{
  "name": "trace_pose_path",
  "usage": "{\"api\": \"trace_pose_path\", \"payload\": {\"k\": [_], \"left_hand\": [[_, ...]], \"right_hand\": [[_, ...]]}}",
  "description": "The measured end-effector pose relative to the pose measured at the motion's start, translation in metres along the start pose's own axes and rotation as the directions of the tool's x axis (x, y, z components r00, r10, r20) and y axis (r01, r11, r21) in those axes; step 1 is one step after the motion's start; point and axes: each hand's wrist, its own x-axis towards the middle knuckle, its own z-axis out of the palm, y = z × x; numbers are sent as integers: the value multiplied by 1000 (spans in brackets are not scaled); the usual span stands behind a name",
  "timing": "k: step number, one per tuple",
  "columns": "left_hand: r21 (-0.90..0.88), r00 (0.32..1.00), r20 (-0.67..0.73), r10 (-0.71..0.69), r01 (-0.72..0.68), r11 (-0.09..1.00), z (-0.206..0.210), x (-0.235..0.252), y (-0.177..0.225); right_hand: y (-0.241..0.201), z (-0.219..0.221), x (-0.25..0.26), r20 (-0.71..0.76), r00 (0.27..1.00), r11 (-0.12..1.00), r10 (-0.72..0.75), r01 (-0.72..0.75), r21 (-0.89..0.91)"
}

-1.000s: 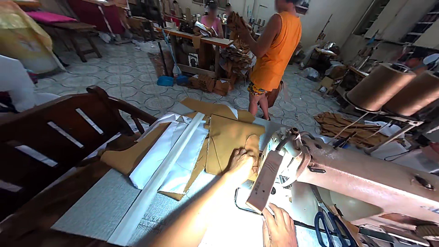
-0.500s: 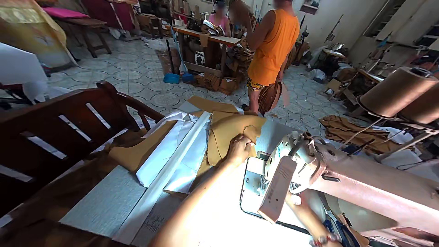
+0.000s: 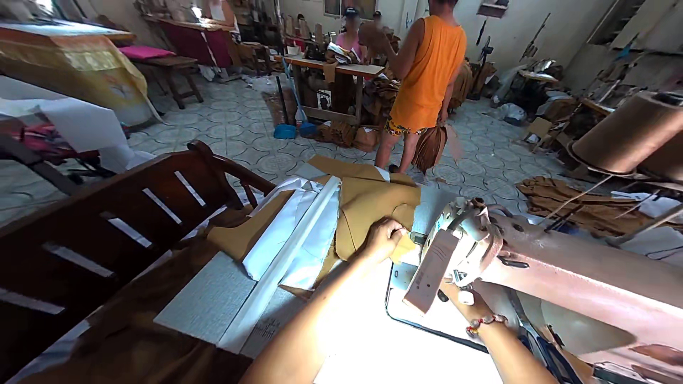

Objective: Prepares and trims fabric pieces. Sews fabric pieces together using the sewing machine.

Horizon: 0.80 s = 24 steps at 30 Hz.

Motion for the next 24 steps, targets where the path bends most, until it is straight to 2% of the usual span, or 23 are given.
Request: {"api": "trace_pose_path", "payload": {"k": [2,4,6,8,11,14,15,17,18,19,21,23,24], "left_hand": [[-41,1000,14,-1,1,999,-4,-28,11],[-90,1000,-14,1,-3,996,1,-59,20],[-178,997,-69,-16,4,984,12,-86,29],[-268,990,-128,-58,22,963,16,-104,39],[-283,984,-161,-81,33,959,16,-125,48],[-149,993,-24,-118,114,982,17,-162,68],[-158,987,95,-130,144,977,16,-175,80],[-208,928,354,-117,200,957,5,-189,97],[-232,918,390,-64,165,959,-1,-188,100],[-215,929,369,22,62,975,-7,-182,99],[30,938,288,193,-210,977,-18,-154,85],[281,932,292,216,-299,912,-29,-123,56],[387,932,332,143,-273,881,-33,-112,41]], "right_hand": [[4,8,2,-169,957,972,-235,226,-71],[10,19,4,-278,880,916,-385,327,-231],[13,28,2,-297,873,908,-388,307,-283],[9,28,-2,-313,890,934,-331,262,-242],[3,23,-7,-260,922,949,-286,235,-211],[11,24,-19,-333,870,928,-365,370,-51],[12,22,-27,-345,866,918,-361,395,28],[12,19,-50,-368,861,896,-352,423,133],[13,19,-63,-394,837,881,-381,458,121],[13,21,-77,-412,803,859,-431,505,87],[14,31,-102,-403,719,794,-566,607,-33],[11,45,-120,-329,641,706,-693,697,-128],[10,50,-127,-278,620,674,-734,718,-176]]}}
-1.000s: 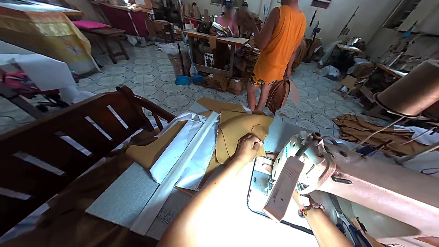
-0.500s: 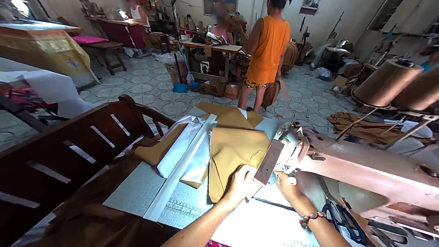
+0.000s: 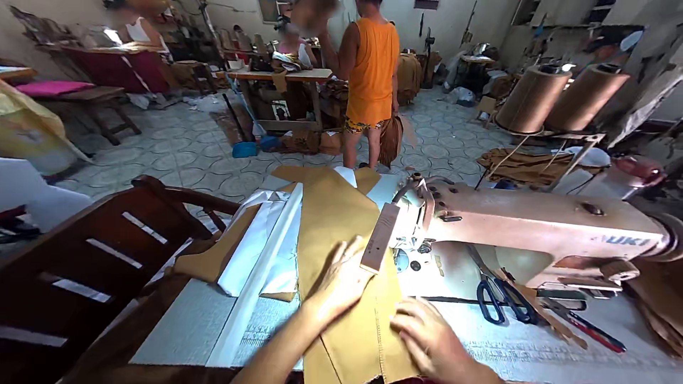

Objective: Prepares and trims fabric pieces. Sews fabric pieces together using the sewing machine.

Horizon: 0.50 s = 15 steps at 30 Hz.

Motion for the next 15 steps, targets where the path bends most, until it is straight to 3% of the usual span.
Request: {"api": "trace_pose_path", "payload": {"k": [2,4,6,8,10,12,13,15], "left_hand": [[170,959,200,-203,170,971,-1,5,-14],[268,881,288,-375,302,915,-3,1,3],[374,782,371,-500,368,852,-15,-1,39],[429,747,403,-530,357,830,-28,2,65],[401,805,380,-455,300,866,-28,2,68],[322,929,220,-299,220,921,-5,-8,47],[299,959,134,-248,200,933,9,-14,36],[256,942,140,-306,264,930,19,-19,29]], "right_hand": [[-4,1,-9,79,996,995,-34,41,-90],[0,-6,-15,77,997,993,6,3,-119],[10,-18,-19,61,997,987,45,-34,-159],[19,-31,-20,72,994,977,79,-63,-205],[20,-46,-15,128,985,976,116,-89,-201],[11,-57,-6,122,989,984,88,-68,-163],[4,-61,1,100,993,993,64,-53,-110],[-13,-70,13,31,1000,1000,4,-4,8]]}}
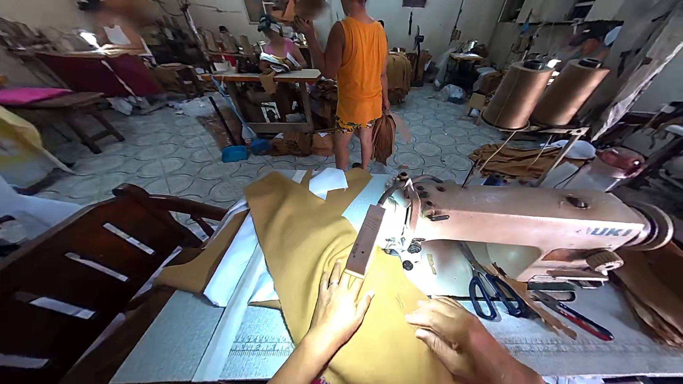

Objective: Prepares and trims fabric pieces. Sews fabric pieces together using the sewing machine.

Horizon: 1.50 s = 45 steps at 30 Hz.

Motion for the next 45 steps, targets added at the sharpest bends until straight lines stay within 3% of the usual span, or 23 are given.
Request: {"api": "trace_pose_path", "payload": {"k": [5,9,11,14,18,20,22,24,26,27,30,33,36,39,42,45], "left_hand": [[9,980,-90,-176,178,984,5,-14,13],[47,952,-127,-278,286,957,9,-22,22],[61,942,-80,-327,332,941,8,-24,29],[87,934,-42,-354,356,930,6,-24,35],[37,938,-41,-345,347,937,1,-22,18],[-19,914,-102,-393,393,919,-10,-13,-4],[-60,849,-271,-453,455,889,-25,-6,-19],[-66,763,-510,-397,425,903,-38,-3,-16],[-34,770,-578,-271,309,950,-39,-9,4],[-22,801,-560,-212,242,970,-32,-13,16],[-146,933,-337,-130,84,986,-10,-24,32],[-132,989,-69,-132,122,984,5,-31,25],[-17,986,-128,-102,101,995,19,-35,18],[1,985,-143,-100,101,995,20,-38,19],[5,975,-190,-112,115,993,24,-38,19],[-22,983,-105,-149,147,989,13,-37,23]], "right_hand": [[-20,-11,23,-67,994,987,-89,97,125],[-25,6,25,39,992,976,-116,107,191],[-31,30,17,111,992,971,-56,28,238],[-29,69,1,149,980,987,133,-145,69],[-14,92,-13,56,956,945,288,-274,-180],[-13,96,-17,46,956,934,289,-271,-232],[-13,100,-20,24,962,928,270,-254,-272],[-12,102,-20,8,968,928,252,-240,-285],[-15,103,-17,2,965,932,264,-254,-259],[-18,104,-15,7,961,932,276,-266,-245],[-28,108,-14,31,952,930,306,-292,-223],[-32,110,-18,7,961,944,277,-271,-188],[-43,110,-21,-86,960,963,265,-268,-18],[-61,109,-24,-29,951,946,308,-303,111],[-50,109,-29,-39,945,939,323,-326,-108],[-29,99,-26,-47,910,851,412,-402,-338]]}}
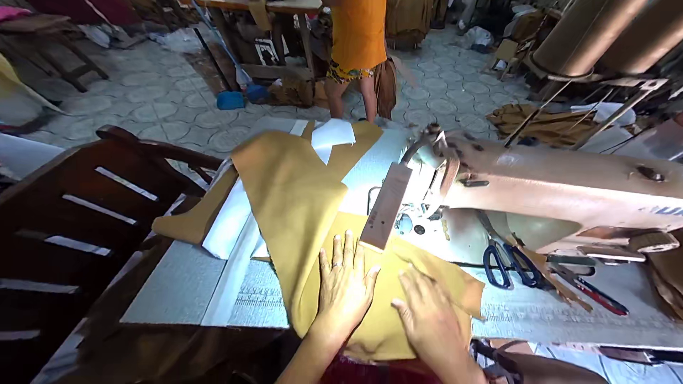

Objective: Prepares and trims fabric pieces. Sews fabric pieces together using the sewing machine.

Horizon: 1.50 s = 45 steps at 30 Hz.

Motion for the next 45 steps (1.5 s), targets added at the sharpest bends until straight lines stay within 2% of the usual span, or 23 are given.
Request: {"api": "trace_pose_path", "payload": {"k": [4,7,11,13,15,18,22,25,30,34,37,41,45], "left_hand": [[-42,986,116,-120,125,991,-25,8,-17],[47,980,-42,-196,198,979,-26,5,-56],[147,960,-36,-279,281,948,-45,-9,-58],[130,984,-83,-156,166,978,-52,-11,-42],[82,996,-74,42,-36,996,-53,-2,-23],[-75,940,-56,336,-340,938,-39,29,-13],[-108,860,-58,508,-511,853,-21,67,-27],[-132,827,-57,559,-561,817,-22,79,-32],[-315,793,-67,605,-592,742,-16,88,-33],[-427,808,-67,585,-553,715,-8,88,-37],[-422,802,-105,588,-571,704,-5,85,-40],[-323,742,-211,636,-667,672,0,86,-44],[-277,722,-217,657,-691,668,3,87,-49]], "right_hand": [[11,-9,7,49,993,988,112,-106,-109],[9,-8,1,66,995,993,80,-74,-87],[-5,-6,-10,66,998,996,14,-8,-87],[-4,-7,-11,66,998,996,-2,8,-88],[0,-9,-7,60,998,998,-3,6,-60],[5,-13,-1,51,999,1000,1,-1,10],[12,-16,4,44,999,998,9,-12,67],[16,-16,8,21,1000,995,9,-11,100],[21,-14,19,-41,999,992,17,-12,127],[28,-12,26,-77,997,986,2,10,164],[33,-10,28,-95,995,990,9,5,143],[39,-13,30,-96,995,995,33,-24,96],[39,-21,32,-48,997,995,59,-55,77]]}}
